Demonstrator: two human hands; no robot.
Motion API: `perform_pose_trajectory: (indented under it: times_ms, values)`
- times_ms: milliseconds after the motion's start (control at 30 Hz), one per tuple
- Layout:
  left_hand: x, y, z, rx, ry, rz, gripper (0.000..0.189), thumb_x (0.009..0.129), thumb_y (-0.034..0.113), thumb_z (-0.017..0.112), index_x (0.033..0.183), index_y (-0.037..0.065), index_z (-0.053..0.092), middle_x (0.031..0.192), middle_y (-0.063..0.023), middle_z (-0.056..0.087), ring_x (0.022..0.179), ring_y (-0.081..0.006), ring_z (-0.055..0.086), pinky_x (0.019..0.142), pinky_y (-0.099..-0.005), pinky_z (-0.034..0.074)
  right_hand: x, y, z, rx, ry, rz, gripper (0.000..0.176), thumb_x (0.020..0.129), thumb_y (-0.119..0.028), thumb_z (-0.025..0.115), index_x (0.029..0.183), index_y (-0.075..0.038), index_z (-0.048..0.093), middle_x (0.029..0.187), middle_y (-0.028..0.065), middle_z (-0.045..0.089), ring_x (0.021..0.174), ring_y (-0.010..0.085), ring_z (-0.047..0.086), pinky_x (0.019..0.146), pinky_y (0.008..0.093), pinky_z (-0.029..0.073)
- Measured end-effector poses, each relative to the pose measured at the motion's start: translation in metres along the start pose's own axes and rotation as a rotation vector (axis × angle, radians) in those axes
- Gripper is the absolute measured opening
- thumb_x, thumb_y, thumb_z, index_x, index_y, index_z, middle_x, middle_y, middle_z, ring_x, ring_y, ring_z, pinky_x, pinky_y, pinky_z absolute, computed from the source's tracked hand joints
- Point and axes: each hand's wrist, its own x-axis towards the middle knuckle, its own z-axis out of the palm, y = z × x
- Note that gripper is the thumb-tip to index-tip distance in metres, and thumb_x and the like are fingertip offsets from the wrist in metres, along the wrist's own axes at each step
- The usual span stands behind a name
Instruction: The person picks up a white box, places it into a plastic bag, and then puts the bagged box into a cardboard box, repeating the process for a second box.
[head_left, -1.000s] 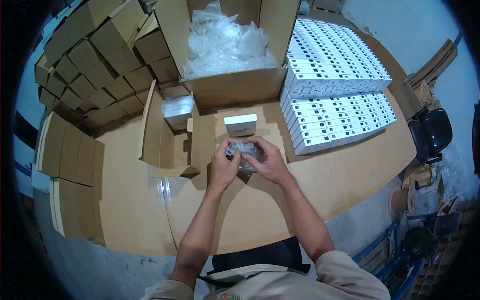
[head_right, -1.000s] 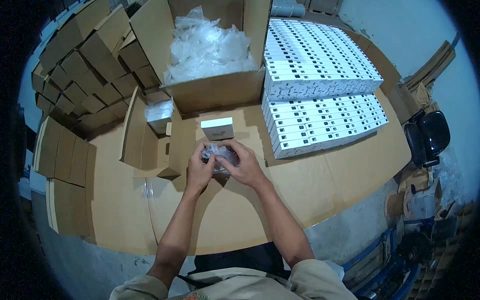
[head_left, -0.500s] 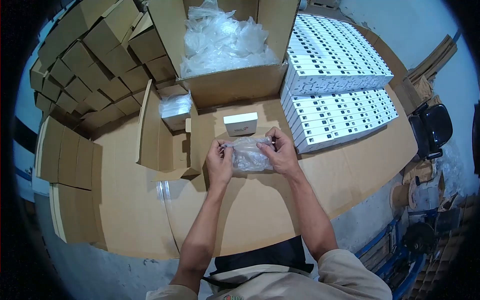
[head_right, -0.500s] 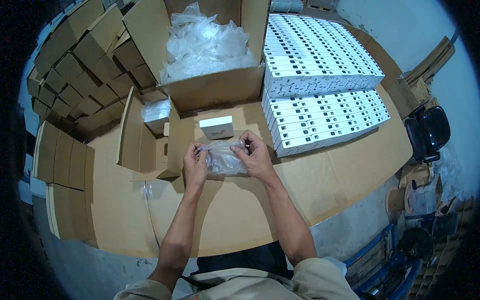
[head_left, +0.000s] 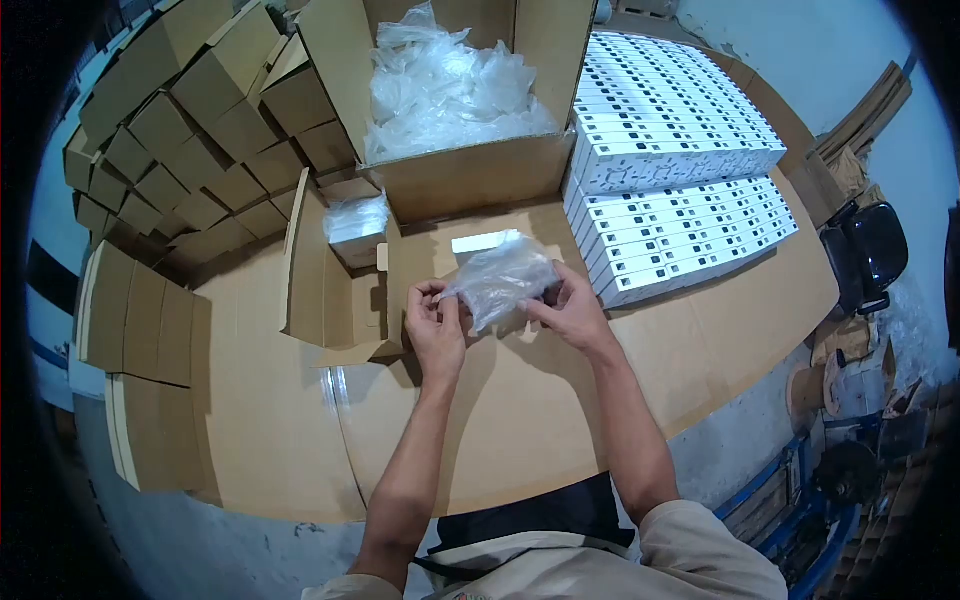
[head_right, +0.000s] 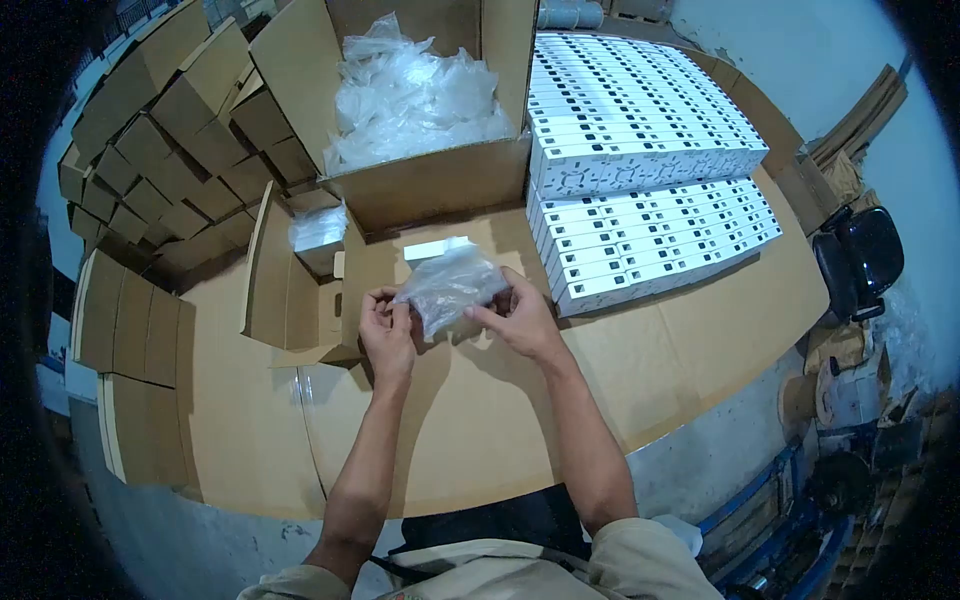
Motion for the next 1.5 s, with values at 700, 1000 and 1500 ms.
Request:
perform_pose_trajectory:
  times_ms: [700,1000,1500]
  values:
    - [-0.011,0.019,0.006,0.274,-0.283,0.115,0.025,0.098,0.020,0.068,0.110,-0.002,0.063,0.096,-0.0077,0.068,0.081,-0.0129,0.062,0.075,-0.0285,0.052,0.007,0.023,0.001,0.084,-0.098,-0.039,0.026,0.093,-0.004,0.076,0.116,0.000,0.063,0.103,0.0016,0.068,0.093,0.0080,0.063,0.082,0.0267,0.054]
    - [0.000,-0.012,0.002,0.057,-0.110,-0.076,0.021,0.106,0.023,0.063,0.107,0.002,0.061,0.086,-0.0002,0.066,0.074,-0.0046,0.057,0.065,-0.0235,0.048,0.011,0.025,0.004,0.096,-0.133,-0.096,0.038,0.089,0.002,0.076,0.123,0.003,0.058,0.108,0.0061,0.068,0.100,0.0121,0.066,0.089,0.0289,0.055]
    - [0.003,0.002,-0.010,-0.024,-0.458,-0.115,0.014,0.101,0.018,0.070,0.102,0.004,0.069,0.095,0.0008,0.066,0.086,-0.0048,0.056,0.074,-0.0222,0.046,0.014,0.031,0.007,0.198,-0.059,-0.157,0.021,0.103,-0.004,0.062,0.123,0.002,0.063,0.107,0.0051,0.070,0.093,0.0100,0.064,0.084,0.0275,0.054]
